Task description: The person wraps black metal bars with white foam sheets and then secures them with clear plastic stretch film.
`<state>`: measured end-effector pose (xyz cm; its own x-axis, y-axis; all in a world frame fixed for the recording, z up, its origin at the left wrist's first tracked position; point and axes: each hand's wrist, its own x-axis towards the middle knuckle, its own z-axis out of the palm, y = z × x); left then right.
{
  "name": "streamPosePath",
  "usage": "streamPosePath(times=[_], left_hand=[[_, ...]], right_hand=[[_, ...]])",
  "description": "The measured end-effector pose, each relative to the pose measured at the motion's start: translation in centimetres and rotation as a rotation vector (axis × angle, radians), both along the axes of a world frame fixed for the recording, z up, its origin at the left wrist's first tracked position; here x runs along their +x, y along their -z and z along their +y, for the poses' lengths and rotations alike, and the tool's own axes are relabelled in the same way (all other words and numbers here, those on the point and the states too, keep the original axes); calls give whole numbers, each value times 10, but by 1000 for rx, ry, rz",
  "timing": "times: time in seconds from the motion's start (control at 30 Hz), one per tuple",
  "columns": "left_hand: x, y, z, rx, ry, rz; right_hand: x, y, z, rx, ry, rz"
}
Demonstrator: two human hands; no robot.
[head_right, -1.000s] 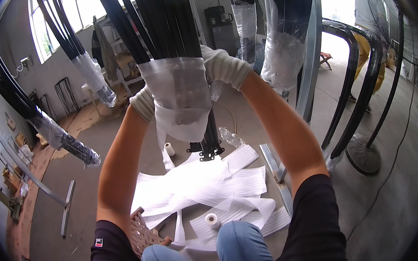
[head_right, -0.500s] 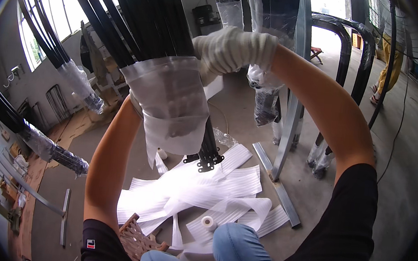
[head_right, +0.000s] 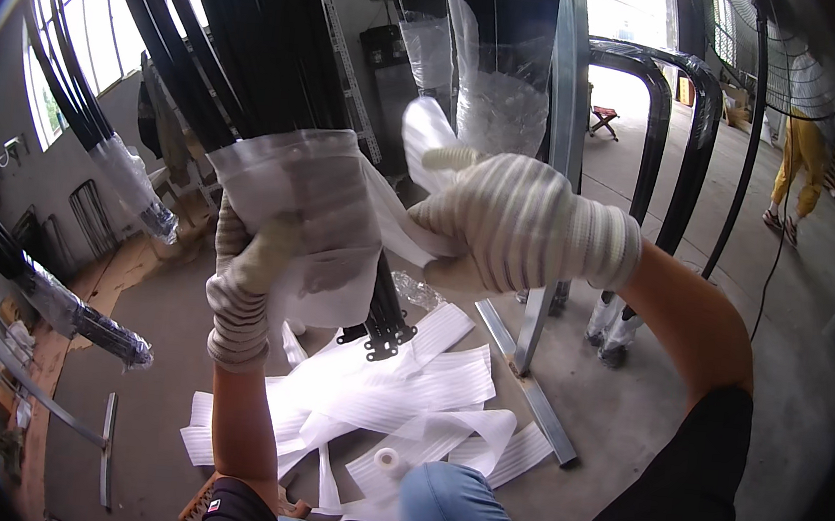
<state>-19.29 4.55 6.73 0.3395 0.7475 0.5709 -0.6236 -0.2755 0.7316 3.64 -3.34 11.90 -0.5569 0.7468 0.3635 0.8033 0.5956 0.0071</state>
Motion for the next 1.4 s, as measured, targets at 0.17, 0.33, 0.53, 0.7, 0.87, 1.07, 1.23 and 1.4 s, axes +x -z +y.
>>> streamPosePath(times=[0.17, 0.33, 0.53, 0.7, 0.87, 1.07, 1.23, 1.4], left_hand=[[-8, 19, 11, -11, -62, 78], [-19, 27, 2, 33, -265, 220], [-12, 55, -3, 684, -391, 145], [0, 107, 29, 467, -670, 178], [-27, 143, 25, 274, -616, 164], [-66, 171, 38, 110, -590, 88], [-52, 172, 54, 70, -555, 29], [-35, 176, 53, 29, -551, -36]], right_hand=[[-5, 21, -31, 63, 34, 74], [-5, 40, -45, -81, -94, 151], [-16, 62, -64, -207, -318, 199], [-111, 85, -49, 262, -458, 349], [-169, 63, 12, -103, -401, -101], [-244, 107, 84, -42, -299, -176], [-255, 113, 99, -24, -248, -171], [-202, 88, 84, -48, -188, -132]])
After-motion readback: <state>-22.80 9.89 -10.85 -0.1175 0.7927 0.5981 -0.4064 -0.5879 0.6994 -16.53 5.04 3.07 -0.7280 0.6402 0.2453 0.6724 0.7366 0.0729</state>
